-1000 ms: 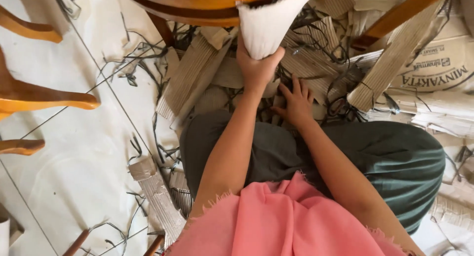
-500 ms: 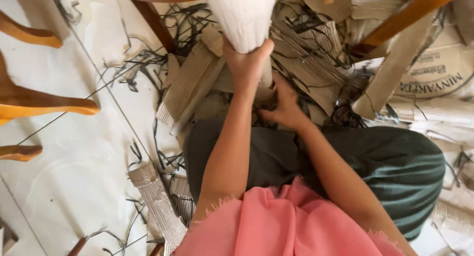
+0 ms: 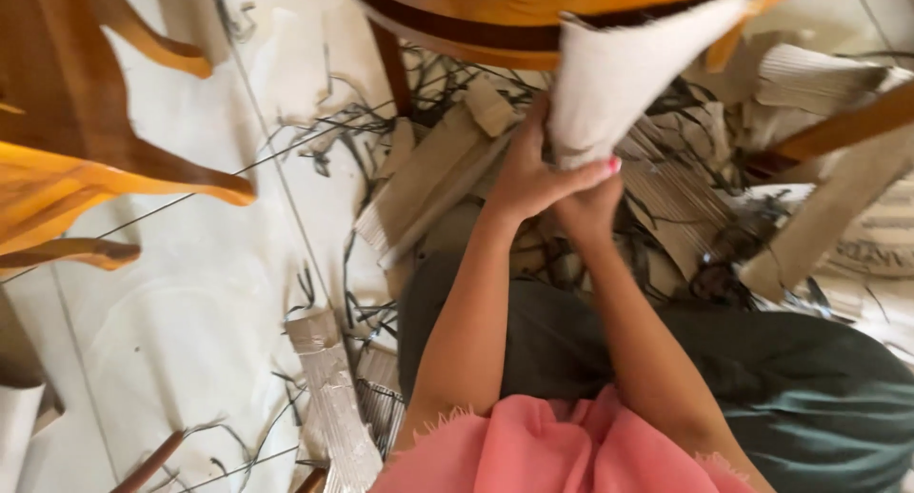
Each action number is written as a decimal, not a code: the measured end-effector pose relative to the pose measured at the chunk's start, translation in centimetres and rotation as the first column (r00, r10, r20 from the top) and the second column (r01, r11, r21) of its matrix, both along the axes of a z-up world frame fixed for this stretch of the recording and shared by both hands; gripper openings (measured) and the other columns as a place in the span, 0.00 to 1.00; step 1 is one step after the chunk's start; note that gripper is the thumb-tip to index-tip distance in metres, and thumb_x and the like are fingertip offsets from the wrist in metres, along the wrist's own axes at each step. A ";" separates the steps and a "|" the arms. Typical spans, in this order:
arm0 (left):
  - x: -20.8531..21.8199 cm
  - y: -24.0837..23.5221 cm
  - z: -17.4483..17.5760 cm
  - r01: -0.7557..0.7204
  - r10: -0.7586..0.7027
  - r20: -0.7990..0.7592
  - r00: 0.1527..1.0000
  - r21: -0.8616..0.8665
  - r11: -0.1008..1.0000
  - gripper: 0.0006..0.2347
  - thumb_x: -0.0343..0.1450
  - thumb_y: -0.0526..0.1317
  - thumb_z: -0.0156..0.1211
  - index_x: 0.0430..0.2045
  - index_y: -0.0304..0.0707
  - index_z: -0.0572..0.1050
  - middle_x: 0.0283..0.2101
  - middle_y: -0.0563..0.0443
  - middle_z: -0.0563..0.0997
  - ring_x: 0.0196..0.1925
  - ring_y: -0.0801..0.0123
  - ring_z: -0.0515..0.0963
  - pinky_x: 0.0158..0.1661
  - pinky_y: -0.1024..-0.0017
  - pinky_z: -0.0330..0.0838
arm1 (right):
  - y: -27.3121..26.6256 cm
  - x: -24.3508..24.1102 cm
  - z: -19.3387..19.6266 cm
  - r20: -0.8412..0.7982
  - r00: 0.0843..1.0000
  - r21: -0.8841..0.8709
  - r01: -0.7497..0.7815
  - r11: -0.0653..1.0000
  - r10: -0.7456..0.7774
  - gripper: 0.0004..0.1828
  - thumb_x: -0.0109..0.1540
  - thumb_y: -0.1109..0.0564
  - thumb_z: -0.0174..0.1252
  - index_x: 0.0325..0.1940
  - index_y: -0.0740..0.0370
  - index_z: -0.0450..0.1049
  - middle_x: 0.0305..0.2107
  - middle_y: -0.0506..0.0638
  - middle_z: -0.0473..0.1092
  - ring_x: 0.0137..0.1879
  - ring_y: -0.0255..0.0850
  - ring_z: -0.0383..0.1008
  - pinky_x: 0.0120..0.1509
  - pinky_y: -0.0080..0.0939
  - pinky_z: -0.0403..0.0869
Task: Wrapping wooden furniture legs with cardboard and securing them with string for protection during transport.
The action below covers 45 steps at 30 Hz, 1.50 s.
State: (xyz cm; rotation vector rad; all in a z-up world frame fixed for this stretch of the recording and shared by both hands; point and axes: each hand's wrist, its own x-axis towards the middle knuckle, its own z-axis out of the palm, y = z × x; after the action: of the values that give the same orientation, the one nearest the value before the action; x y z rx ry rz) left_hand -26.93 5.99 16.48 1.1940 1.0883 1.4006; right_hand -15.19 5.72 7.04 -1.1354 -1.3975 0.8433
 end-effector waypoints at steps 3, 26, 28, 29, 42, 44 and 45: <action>-1.2 1.5 -5.0 -0.009 -0.056 0.280 0.958 0.226 0.974 0.37 0.64 0.48 0.80 0.67 0.44 0.65 0.63 0.52 0.73 0.66 0.69 0.68 0.70 0.58 0.58 | 0.7 -0.5 0.1 -0.010 0.994 0.064 0.105 0.992 -0.104 0.30 0.47 0.66 0.81 0.49 0.73 0.76 0.37 0.67 0.75 0.47 0.47 0.74 0.52 0.54 0.71; 3.8 -0.5 8.9 -0.520 0.412 0.554 0.723 0.045 0.853 0.30 0.65 0.34 0.74 0.65 0.39 0.70 0.56 0.39 0.81 0.58 0.61 0.81 0.58 0.69 0.77 | 4.4 12.4 -5.3 0.162 0.975 0.007 0.155 0.988 -0.154 0.29 0.43 0.71 0.69 0.49 0.78 0.77 0.43 0.70 0.74 0.55 0.58 0.73 0.57 0.70 0.68; 4.0 -0.9 9.3 -0.508 0.394 0.572 0.720 0.046 0.860 0.29 0.65 0.33 0.74 0.64 0.37 0.71 0.55 0.34 0.80 0.58 0.55 0.81 0.58 0.64 0.78 | 4.0 12.4 -4.0 0.176 0.970 -0.007 0.174 0.985 -0.170 0.26 0.45 0.68 0.69 0.48 0.79 0.79 0.41 0.72 0.75 0.53 0.59 0.74 0.52 0.67 0.69; 3.8 -1.3 9.3 -0.532 0.433 0.542 0.720 0.030 0.846 0.27 0.66 0.33 0.74 0.62 0.36 0.72 0.54 0.34 0.81 0.56 0.55 0.82 0.56 0.63 0.79 | 3.4 12.1 -3.7 0.179 0.972 -0.033 0.164 0.986 -0.155 0.26 0.45 0.68 0.69 0.46 0.81 0.77 0.39 0.74 0.74 0.52 0.62 0.74 0.51 0.67 0.69; 6.4 -7.1 6.1 -0.673 0.558 0.487 0.672 0.088 0.734 0.20 0.69 0.31 0.72 0.56 0.34 0.76 0.50 0.34 0.83 0.54 0.54 0.83 0.53 0.58 0.81 | -1.5 16.4 -9.4 0.210 0.974 -0.114 0.109 0.987 -0.083 0.36 0.40 0.59 0.83 0.43 0.82 0.74 0.35 0.75 0.73 0.46 0.66 0.75 0.49 0.68 0.70; 7.3 -7.8 5.5 -0.663 0.548 0.479 0.686 0.101 0.742 0.21 0.69 0.31 0.71 0.57 0.34 0.75 0.51 0.33 0.83 0.55 0.54 0.83 0.54 0.58 0.80 | -2.1 16.4 -8.4 0.192 0.977 -0.099 0.113 0.989 -0.092 0.36 0.41 0.59 0.83 0.44 0.81 0.74 0.36 0.75 0.73 0.47 0.65 0.75 0.50 0.68 0.70; 7.6 -8.0 5.2 -0.666 0.546 0.479 0.688 0.119 0.736 0.21 0.70 0.31 0.71 0.58 0.34 0.75 0.51 0.33 0.82 0.56 0.54 0.82 0.55 0.58 0.80 | -2.1 16.3 -8.0 0.177 0.981 -0.073 0.099 0.992 -0.085 0.36 0.41 0.59 0.83 0.45 0.81 0.73 0.37 0.75 0.73 0.48 0.64 0.75 0.51 0.67 0.70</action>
State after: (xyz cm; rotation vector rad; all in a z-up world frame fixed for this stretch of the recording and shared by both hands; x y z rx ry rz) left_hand -19.31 -1.99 21.67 0.6550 1.0375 2.2891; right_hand 1.11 3.66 -0.95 -1.3531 -1.4505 0.7553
